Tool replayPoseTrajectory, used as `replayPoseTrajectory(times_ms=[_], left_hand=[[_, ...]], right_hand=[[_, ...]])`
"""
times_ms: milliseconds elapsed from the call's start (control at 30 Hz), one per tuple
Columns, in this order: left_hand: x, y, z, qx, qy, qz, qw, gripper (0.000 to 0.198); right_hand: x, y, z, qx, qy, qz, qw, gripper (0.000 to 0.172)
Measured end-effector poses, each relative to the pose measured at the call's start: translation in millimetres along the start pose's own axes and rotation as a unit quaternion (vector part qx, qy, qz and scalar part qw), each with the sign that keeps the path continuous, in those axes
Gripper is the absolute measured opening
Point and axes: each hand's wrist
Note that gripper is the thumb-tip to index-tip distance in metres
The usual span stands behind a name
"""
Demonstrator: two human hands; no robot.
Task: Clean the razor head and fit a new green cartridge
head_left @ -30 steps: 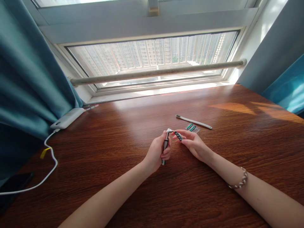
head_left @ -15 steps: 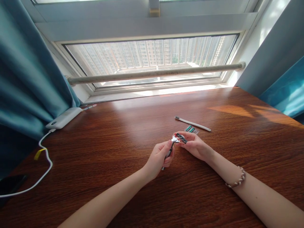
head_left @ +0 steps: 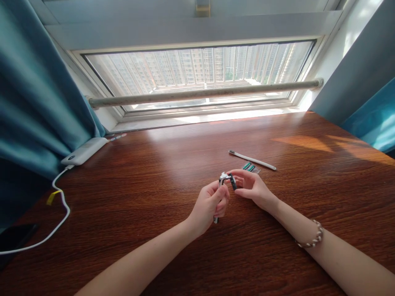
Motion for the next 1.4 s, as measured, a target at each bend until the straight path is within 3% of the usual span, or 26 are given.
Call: replayPoseTrajectory(times_ms=[67, 167, 233, 333, 667, 1000, 1100, 1200, 1400], left_hand=[[0, 0, 1.2, 0.03, -0.005, -0.007, 1.0, 0.024], [-1, 0, 2.9, 0.058, 0.001, -0.022, 0.998, 0.02], [-2, 1, 3.9, 0.058, 0.018, -0.032, 0.998, 0.018], [-4, 2, 5.2, 0.058, 0.032, -0.038, 0.997, 0.017], [-1, -1, 1.1, 0.075, 0.076, -0.008, 0.994, 0.014], [13, -8, -10.5, 0.052, 0.137, -0.02, 0.989, 0.017], [13, -9, -12.5, 0.035, 0.132, -0.03, 0.99, 0.025], [12, -9, -12.7, 0.026, 0.117, -0.045, 0.992, 0.02], [10, -9, -11.1, 0.023, 0.102, -0.056, 0.993, 0.016]], right_hand=[[-1, 2, 4, 0.069, 0.172, -0.08, 0.979, 0.042], [-3, 6, 9, 0.162, 0.339, -0.197, 0.906, 0.046], [-5, 8, 11, 0.173, 0.379, -0.247, 0.875, 0.05], [-5, 11, 12, 0.154, 0.398, -0.28, 0.86, 0.053], [-4, 11, 13, 0.136, 0.364, -0.282, 0.877, 0.053], [-13, 12, 19, 0.12, 0.325, -0.249, 0.905, 0.025], [-13, 9, 17, 0.104, 0.324, -0.214, 0.916, 0.036], [-11, 8, 15, 0.065, 0.333, -0.194, 0.92, 0.051], [-8, 10, 16, 0.055, 0.311, -0.178, 0.932, 0.06]])
Point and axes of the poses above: each hand's wrist, its own y-axis away from the middle knuckle, its own z-axis out of the palm, x = y × z, and after that the axes turned 2 degrees about y, right-handed
